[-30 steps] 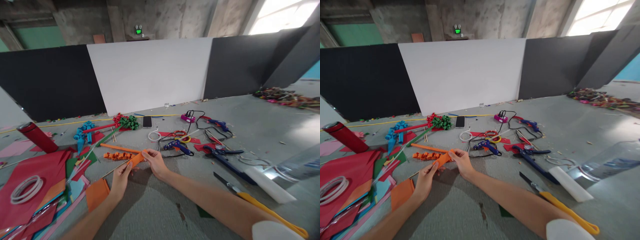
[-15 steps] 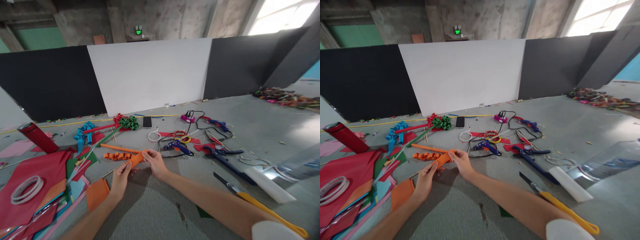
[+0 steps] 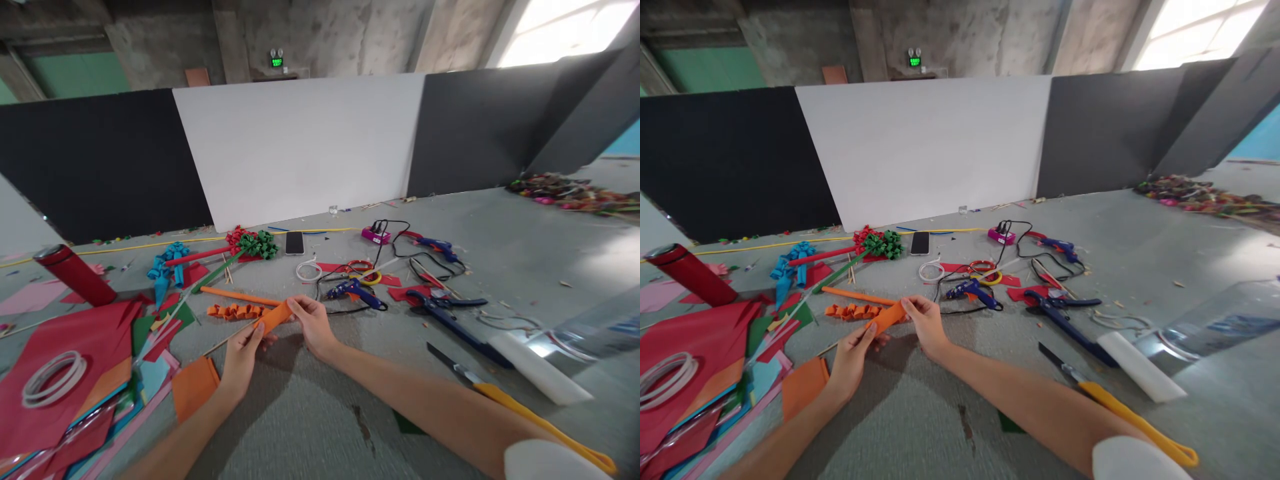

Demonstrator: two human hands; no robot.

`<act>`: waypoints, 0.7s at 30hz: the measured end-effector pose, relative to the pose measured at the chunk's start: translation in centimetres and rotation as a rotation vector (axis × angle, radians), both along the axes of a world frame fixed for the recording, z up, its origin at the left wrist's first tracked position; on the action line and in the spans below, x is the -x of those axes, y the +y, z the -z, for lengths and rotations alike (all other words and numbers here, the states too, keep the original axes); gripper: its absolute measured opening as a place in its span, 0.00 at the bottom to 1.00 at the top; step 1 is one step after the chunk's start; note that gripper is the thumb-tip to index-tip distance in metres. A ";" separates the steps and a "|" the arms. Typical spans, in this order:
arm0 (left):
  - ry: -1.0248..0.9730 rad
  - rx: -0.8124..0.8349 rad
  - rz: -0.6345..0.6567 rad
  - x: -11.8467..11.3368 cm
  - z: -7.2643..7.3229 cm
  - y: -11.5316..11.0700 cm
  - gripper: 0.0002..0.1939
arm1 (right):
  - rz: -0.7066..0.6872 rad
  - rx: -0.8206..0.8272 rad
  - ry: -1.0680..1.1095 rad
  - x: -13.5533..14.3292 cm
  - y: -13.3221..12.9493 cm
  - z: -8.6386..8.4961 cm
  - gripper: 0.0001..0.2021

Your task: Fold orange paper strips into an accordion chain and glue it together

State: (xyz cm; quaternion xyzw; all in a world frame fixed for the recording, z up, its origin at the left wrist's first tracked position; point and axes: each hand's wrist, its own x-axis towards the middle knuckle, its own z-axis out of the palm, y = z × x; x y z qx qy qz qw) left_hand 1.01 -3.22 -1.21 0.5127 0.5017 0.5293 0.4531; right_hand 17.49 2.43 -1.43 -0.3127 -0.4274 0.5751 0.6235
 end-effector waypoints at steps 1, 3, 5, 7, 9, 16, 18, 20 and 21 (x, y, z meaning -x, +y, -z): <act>0.001 0.000 0.000 0.0 0.0 0.0 0.21 | 0.013 -0.002 0.003 0.0 0.0 0.1 0.15; 0.003 0.001 0.000 0.0 -0.1 0.0 0.20 | 0.043 -0.002 0.003 0.0 0.1 0.2 0.14; -0.002 -0.001 -0.002 0.0 -0.1 0.0 0.20 | 0.071 -0.006 -0.007 0.0 0.1 0.2 0.14; -0.016 0.001 -0.004 0.0 0.0 0.0 0.20 | 0.105 -0.022 -0.025 -0.1 0.1 0.1 0.14; -0.050 0.010 -0.016 0.0 0.2 0.1 0.20 | 0.143 -0.045 -0.045 -0.3 0.0 -0.1 0.15; -0.310 0.014 -0.117 0.1 0.3 0.4 0.20 | 0.154 -0.108 -0.146 -0.5 -0.9 -1.0 0.16; -0.341 0.013 -0.126 0.0 0.1 0.4 0.20 | 0.117 -0.144 -0.170 -0.4 -1.2 -1.0 0.17; -0.343 0.007 -0.117 0.0 0.0 0.4 0.20 | 0.083 -0.179 -0.209 -0.4 -1.5 -0.9 0.18; -0.336 0.003 -0.109 0.0 0.0 0.4 0.20 | 0.069 -0.191 -0.234 -0.3 -1.6 -0.9 0.19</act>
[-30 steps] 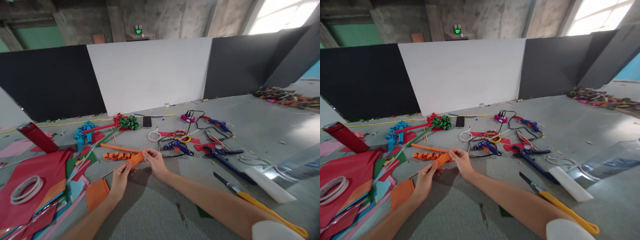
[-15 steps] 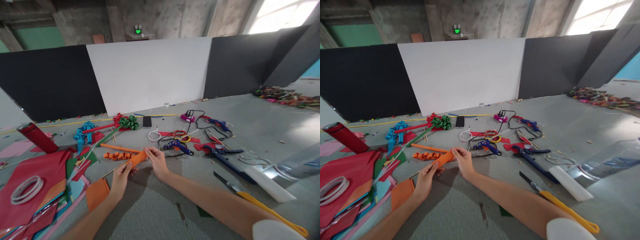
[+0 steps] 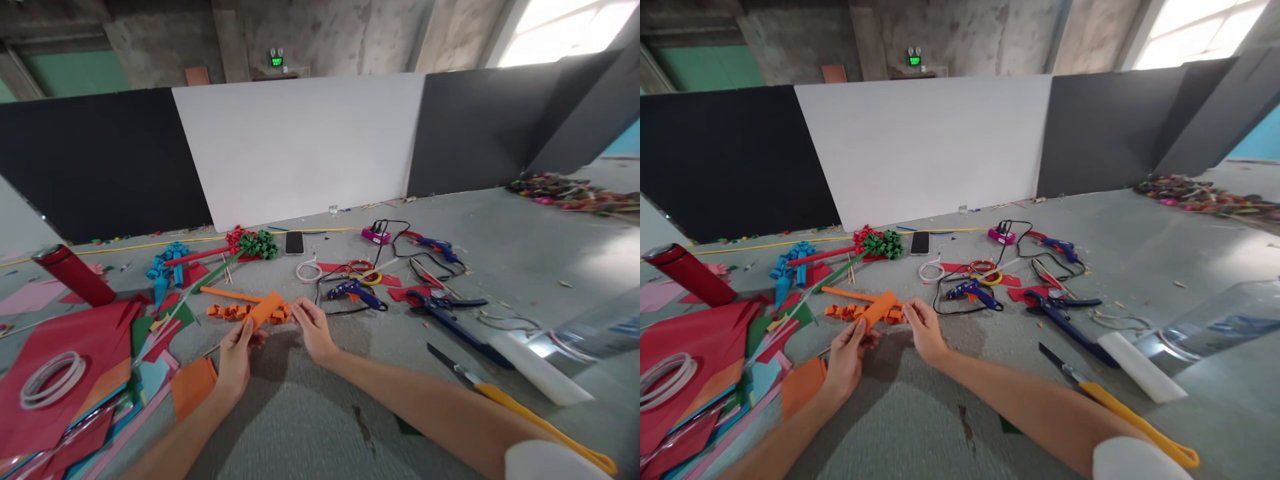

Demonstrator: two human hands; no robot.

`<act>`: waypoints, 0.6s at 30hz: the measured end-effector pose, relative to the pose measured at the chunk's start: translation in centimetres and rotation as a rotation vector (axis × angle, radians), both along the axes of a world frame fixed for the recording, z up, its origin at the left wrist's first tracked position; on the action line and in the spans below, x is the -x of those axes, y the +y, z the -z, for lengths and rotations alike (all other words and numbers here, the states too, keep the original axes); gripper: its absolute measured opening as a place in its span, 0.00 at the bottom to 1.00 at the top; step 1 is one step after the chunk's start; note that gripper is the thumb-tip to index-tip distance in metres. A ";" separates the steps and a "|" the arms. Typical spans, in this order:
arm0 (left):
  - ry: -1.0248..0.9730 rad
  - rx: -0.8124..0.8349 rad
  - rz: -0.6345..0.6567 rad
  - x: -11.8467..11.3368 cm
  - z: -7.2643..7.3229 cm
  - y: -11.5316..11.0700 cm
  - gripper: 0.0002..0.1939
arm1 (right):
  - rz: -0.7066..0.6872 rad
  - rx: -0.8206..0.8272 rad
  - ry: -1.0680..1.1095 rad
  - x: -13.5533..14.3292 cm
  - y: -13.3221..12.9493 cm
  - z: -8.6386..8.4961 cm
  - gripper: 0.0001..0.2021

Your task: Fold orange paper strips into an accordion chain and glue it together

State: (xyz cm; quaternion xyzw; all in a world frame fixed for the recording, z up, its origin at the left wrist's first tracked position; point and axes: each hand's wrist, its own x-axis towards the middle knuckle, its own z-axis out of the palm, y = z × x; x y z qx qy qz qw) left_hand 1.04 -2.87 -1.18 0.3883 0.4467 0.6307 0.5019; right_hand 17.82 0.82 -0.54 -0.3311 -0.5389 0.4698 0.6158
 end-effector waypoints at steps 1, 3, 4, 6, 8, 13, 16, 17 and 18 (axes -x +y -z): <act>0.011 -0.004 0.007 0.0 0.0 0.0 0.20 | -0.014 -0.003 -0.029 0.0 -0.1 0.0 0.21; 0.035 -0.008 0.018 0.0 0.0 -0.1 0.20 | -0.044 0.013 -0.092 0.1 -0.1 0.1 0.24; 0.044 -0.008 0.023 0.0 0.0 -0.2 0.20 | -0.060 0.031 -0.125 0.1 0.0 0.2 0.26; 0.047 -0.006 0.034 0.0 -0.1 -0.2 0.20 | -0.106 0.070 -0.187 0.3 0.1 0.2 0.30; 0.039 -0.006 0.052 0.0 -0.1 -0.3 0.20 | -0.156 0.094 -0.208 0.4 0.2 0.3 0.31; 0.104 -0.003 0.132 0.0 0.2 -0.2 0.20 | -0.201 0.123 -0.116 0.7 0.3 0.4 0.25; 0.191 -0.013 0.154 0.0 0.5 -0.1 0.20 | -0.186 0.120 -0.103 0.7 0.4 0.5 0.25; 0.213 -0.019 0.152 0.1 0.6 -0.1 0.20 | -0.177 0.119 -0.097 0.7 0.4 0.5 0.25; 0.229 -0.023 0.149 0.1 0.7 -0.1 0.20 | -0.170 0.117 -0.088 0.6 0.4 0.6 0.24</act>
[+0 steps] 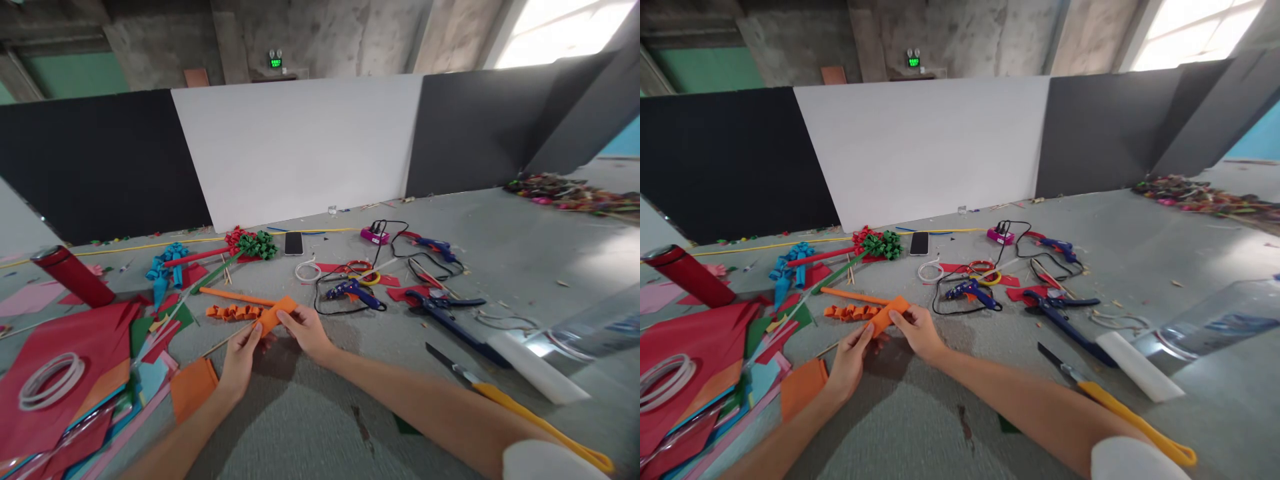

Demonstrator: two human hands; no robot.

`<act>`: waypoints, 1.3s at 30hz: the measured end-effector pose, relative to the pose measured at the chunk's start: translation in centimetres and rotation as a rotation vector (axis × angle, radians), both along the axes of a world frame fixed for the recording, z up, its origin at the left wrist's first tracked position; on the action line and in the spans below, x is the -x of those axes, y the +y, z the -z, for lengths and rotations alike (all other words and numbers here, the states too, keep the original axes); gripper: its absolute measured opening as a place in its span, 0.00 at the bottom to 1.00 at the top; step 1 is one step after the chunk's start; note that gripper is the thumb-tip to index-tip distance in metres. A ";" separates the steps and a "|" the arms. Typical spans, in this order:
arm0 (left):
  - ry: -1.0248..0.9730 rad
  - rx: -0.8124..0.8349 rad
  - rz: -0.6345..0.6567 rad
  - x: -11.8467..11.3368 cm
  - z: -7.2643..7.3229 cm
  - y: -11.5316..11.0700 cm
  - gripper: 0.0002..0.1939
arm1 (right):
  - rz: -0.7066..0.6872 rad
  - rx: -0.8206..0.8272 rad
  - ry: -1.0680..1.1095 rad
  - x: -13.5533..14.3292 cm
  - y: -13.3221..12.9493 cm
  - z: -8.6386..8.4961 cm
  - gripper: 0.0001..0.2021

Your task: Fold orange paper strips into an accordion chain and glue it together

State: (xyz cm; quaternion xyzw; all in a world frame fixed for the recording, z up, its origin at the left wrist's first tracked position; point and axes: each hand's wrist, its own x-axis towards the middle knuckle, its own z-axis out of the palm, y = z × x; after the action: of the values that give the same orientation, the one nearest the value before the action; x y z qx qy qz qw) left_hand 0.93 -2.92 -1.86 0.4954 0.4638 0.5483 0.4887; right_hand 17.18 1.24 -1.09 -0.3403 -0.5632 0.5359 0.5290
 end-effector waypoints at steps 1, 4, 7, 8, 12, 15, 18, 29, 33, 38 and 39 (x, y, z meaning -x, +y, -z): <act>0.010 -0.003 -0.003 0.0 0.1 0.0 0.20 | 0.005 -0.002 0.008 0.0 0.0 0.0 0.24; 0.011 0.001 -0.020 0.1 0.2 0.0 0.20 | 0.009 -0.018 0.020 0.0 0.1 0.1 0.23; 0.004 0.014 -0.047 0.1 0.1 -0.1 0.21 | 0.013 -0.021 0.017 0.0 0.1 0.3 0.24; 0.003 0.015 -0.055 0.1 0.0 -0.1 0.21 | 0.014 -0.018 0.017 0.0 0.1 0.4 0.24; -0.008 0.001 -0.074 -0.1 -0.3 -0.3 0.21 | 0.015 -0.012 0.027 -0.1 0.1 0.3 0.23; -0.019 -0.007 -0.074 -0.2 -0.4 -0.3 0.21 | 0.021 -0.010 0.020 -0.1 0.0 0.1 0.23; -0.023 -0.008 -0.089 -0.3 -0.6 -0.4 0.22 | 0.022 -0.006 0.022 -0.1 0.0 0.1 0.23; -0.011 -0.006 -0.032 -0.2 -0.6 -0.3 0.20 | 0.010 0.054 0.086 0.0 0.3 0.5 0.23; 0.147 -0.040 0.002 -0.2 -1.2 -0.6 0.20 | 0.022 0.110 0.146 0.0 0.7 0.4 0.24; 0.135 -0.034 0.016 -0.3 -1.5 -0.7 0.21 | 0.060 0.133 0.172 -0.2 0.8 0.3 0.23; 0.085 -0.024 0.000 -0.3 -1.3 -0.7 0.21 | 0.055 0.126 0.159 -0.3 0.7 0.3 0.23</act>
State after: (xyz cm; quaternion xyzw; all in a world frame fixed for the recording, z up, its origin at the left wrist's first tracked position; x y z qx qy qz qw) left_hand 1.25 -3.61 -0.55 0.5243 0.4776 0.5321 0.4625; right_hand 17.43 1.98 -1.39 -0.3444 -0.4751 0.5809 0.5641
